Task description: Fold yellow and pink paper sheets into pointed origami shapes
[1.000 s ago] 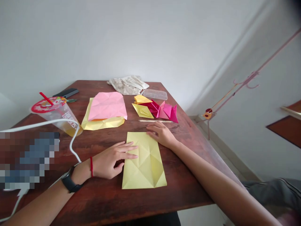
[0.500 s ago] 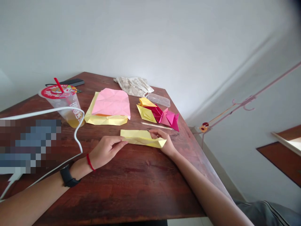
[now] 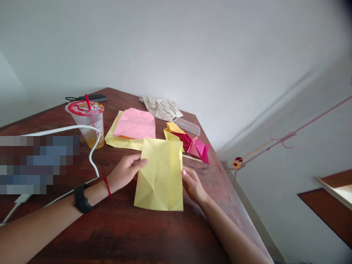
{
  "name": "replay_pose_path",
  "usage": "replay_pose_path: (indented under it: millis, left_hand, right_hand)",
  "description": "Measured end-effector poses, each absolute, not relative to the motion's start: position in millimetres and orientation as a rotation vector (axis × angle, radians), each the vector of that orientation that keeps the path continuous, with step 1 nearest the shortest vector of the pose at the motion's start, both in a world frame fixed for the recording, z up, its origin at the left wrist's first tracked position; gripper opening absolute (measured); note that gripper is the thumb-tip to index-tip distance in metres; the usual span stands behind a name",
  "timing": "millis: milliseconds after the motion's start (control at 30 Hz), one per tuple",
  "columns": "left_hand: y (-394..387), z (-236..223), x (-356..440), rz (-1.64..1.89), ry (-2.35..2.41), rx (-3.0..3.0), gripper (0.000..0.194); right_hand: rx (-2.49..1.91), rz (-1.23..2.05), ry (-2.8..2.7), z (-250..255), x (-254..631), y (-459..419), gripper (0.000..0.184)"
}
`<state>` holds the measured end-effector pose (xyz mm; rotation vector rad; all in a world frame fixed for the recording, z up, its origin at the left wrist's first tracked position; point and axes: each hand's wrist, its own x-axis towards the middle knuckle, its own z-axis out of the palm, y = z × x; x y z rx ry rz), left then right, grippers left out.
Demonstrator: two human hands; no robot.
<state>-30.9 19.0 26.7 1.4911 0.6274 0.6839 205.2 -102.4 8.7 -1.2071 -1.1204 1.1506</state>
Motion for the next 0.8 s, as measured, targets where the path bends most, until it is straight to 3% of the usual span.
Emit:
replay_pose_path:
  millis: [100,233,300,400,533,700,800]
  left_hand:
    - [15.3,17.2,-29.5,0.682,0.616,1.518,0.046]
    - [13.2,7.0,-28.4,0.997,0.701,1.735,0.068]
    - [9.8,7.1,-29.1,1.089,0.722,1.923,0.062]
    - [-3.2,13.0,-31.1,0.880,0.575,1.968,0.055]
    - [-23.8,21.9,-33.0,0.502,0.326,1.707,0.069]
    - [-21.9,27.1,-34.3,0.417,0.234,1.317,0.090]
    - [-14.2,28.8,-37.2,0.270,0.239,1.036,0.090]
  right_hand:
    - [-1.198,1.241,-1.035,10.2,197.6,-101.5,0.037]
    - [-1.189,1.218,-0.891,10.6,192.7,-98.7,0.030]
    - [-1.157,1.144,-0.855,11.3,191.7,-99.0,0.034]
    - [-1.105,1.129,-0.898,14.3,189.7,-103.7,0.040]
    - [-1.124,1.257,-1.073,18.7,186.3,-114.1,0.032]
    - [-1.110,1.244,-1.169,17.3,186.7,-116.4,0.027]
    - [-1.041,1.201,-1.266,16.2,189.5,-113.8,0.022]
